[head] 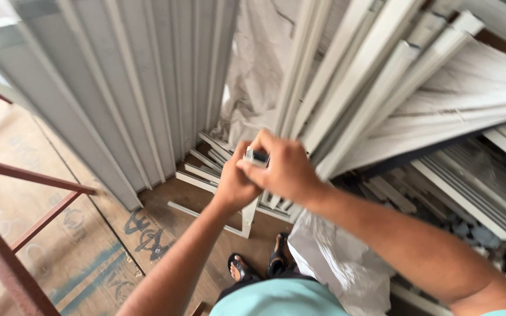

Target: The person repeatedly picks up small white aluminum profiles from a storage rack, carries them across the room, and leans them against a wall. The person handles the profiles in small batches and returns to the rack multiple times to continue the process.

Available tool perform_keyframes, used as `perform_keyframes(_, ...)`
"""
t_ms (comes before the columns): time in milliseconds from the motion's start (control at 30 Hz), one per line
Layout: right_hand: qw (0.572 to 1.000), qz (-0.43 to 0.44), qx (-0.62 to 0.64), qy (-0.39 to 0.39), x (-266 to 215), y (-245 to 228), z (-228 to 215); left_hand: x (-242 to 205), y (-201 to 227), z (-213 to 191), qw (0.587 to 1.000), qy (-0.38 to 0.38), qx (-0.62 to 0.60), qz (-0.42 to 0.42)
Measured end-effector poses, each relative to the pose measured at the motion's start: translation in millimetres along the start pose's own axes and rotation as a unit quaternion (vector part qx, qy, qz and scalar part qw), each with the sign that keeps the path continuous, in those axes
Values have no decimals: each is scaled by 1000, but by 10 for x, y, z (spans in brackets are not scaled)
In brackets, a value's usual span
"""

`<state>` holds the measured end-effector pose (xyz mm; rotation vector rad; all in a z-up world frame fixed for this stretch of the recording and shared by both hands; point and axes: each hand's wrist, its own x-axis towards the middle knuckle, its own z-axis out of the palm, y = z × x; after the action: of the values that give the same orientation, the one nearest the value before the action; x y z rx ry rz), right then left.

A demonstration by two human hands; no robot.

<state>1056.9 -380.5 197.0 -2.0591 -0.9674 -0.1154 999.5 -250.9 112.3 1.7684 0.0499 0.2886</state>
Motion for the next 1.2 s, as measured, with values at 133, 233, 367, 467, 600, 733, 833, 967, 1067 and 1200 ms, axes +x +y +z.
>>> perform_keyframes(133, 999, 12, 48, 3, 24, -311, 442, -235, -125, -338, 995, 87, -23, 46)
perform_keyframes(233, 996, -3, 85, -39, 101, -361, 600, -305, -190, -541, 993, 95, -61, 26)
perform_keyframes(367, 970, -7, 191, -150, 261, 67, 510, -449, -181, -802, 989, 131, -29, 59)
perform_keyframes(467, 992, -33, -7, -124, 532, 736, 289, -492, -140, -960, 984, 155, -64, 59)
perform_keyframes(600, 996, 39, -79, -4, 752, 1850, -280, -521, -137, -868, 977, 200, -56, 45)
perform_keyframes(733, 959, 116, -248, 75, 751, 2662, -892, -330, -106, -541, 974, 224, -15, -2)
perform_keyframes(833, 929, 43, -346, 124, 780, 2891, -1191, -89, -86, -317, 980, 195, 18, 15)
perform_keyframes(967, 919, 64, -385, 49, 1075, 2957, -1431, 86, -58, -136, 980, 200, 9, 23)
perform_keyframes(1067, 923, 150, -353, 32, 1151, 2947, -1466, 97, -33, -81, 978, 208, 19, 3)
perform_keyframes(1200, 915, 26, -361, 180, 1228, 2978, -1489, 150, -43, -58, 977, 213, 21, 5)
